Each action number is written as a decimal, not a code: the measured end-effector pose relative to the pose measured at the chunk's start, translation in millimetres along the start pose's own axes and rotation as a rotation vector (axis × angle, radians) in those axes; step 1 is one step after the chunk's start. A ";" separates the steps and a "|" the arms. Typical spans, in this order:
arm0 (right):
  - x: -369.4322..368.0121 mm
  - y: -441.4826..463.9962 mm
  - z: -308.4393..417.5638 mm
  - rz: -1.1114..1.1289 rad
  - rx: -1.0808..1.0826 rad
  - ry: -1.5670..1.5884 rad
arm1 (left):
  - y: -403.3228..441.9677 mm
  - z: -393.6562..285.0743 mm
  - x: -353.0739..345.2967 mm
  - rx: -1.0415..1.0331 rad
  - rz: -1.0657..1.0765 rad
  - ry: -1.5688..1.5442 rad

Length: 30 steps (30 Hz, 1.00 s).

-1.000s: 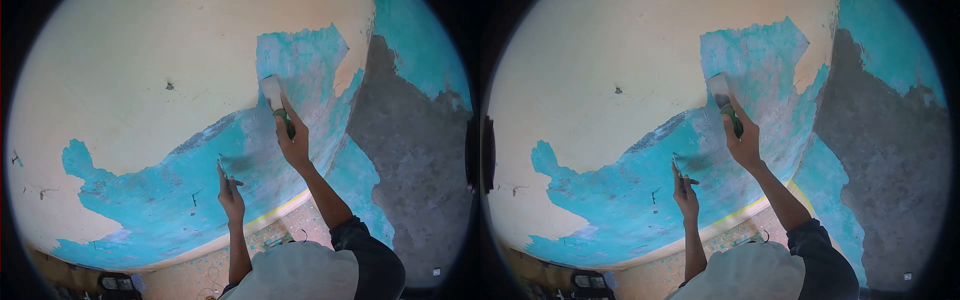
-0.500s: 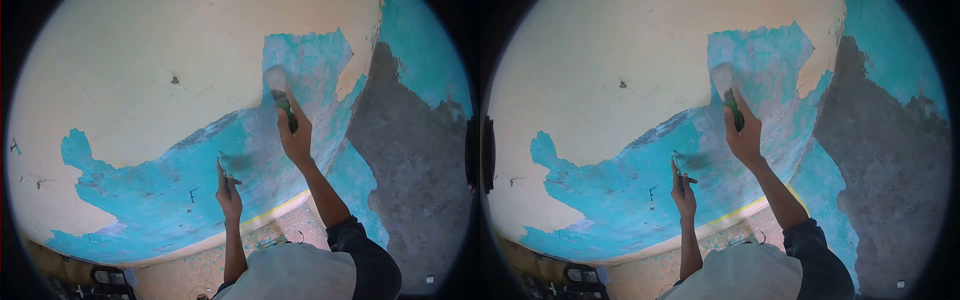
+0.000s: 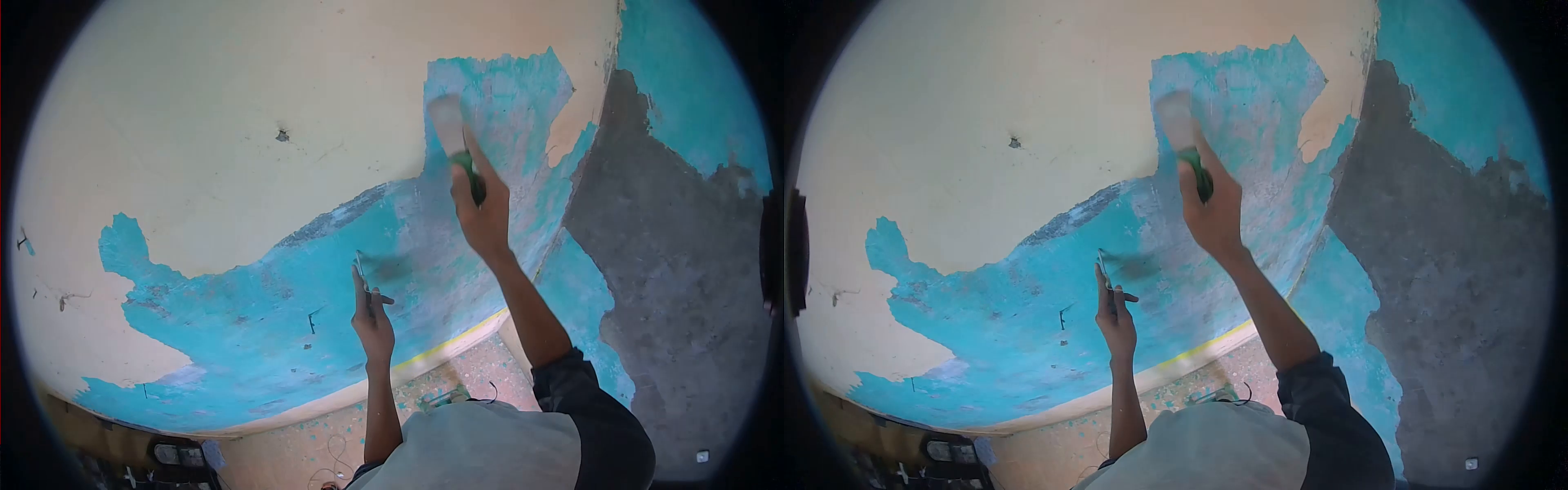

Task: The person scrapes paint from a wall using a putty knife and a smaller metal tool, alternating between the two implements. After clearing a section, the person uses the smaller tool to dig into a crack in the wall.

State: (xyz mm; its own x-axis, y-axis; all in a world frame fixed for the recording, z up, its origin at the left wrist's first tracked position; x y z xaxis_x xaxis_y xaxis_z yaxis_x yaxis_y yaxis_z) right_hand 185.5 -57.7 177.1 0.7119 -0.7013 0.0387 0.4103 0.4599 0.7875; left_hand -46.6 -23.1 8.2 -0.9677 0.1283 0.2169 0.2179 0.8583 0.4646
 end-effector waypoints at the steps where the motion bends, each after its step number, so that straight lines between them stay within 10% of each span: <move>1: 1.2 16.8 12.9 0.002 0.023 -0.010 | -0.6 -2.0 -0.6 0.032 -0.003 -0.001; 30: 4.1 34.7 35.4 0.012 -0.039 0.031 | 2.6 2.5 -5.2 -0.020 -0.040 -0.011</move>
State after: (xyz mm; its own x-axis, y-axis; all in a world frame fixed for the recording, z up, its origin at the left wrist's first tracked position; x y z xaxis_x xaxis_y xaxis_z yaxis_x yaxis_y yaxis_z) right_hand 182.4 -63.9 226.3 0.7339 -0.6786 0.0287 0.4227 0.4895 0.7627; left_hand -41.4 -20.2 6.1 -0.9771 0.0998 0.1880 0.1813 0.8530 0.4894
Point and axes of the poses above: each hand's wrist, its own y-axis towards the middle knuckle, its own x-axis out of the back of the hand, z = x × y, the point moved 3 cm from there along y, towards the middle knuckle, and after that the axes turned 5 degrees about z, right-handed, at the moved point
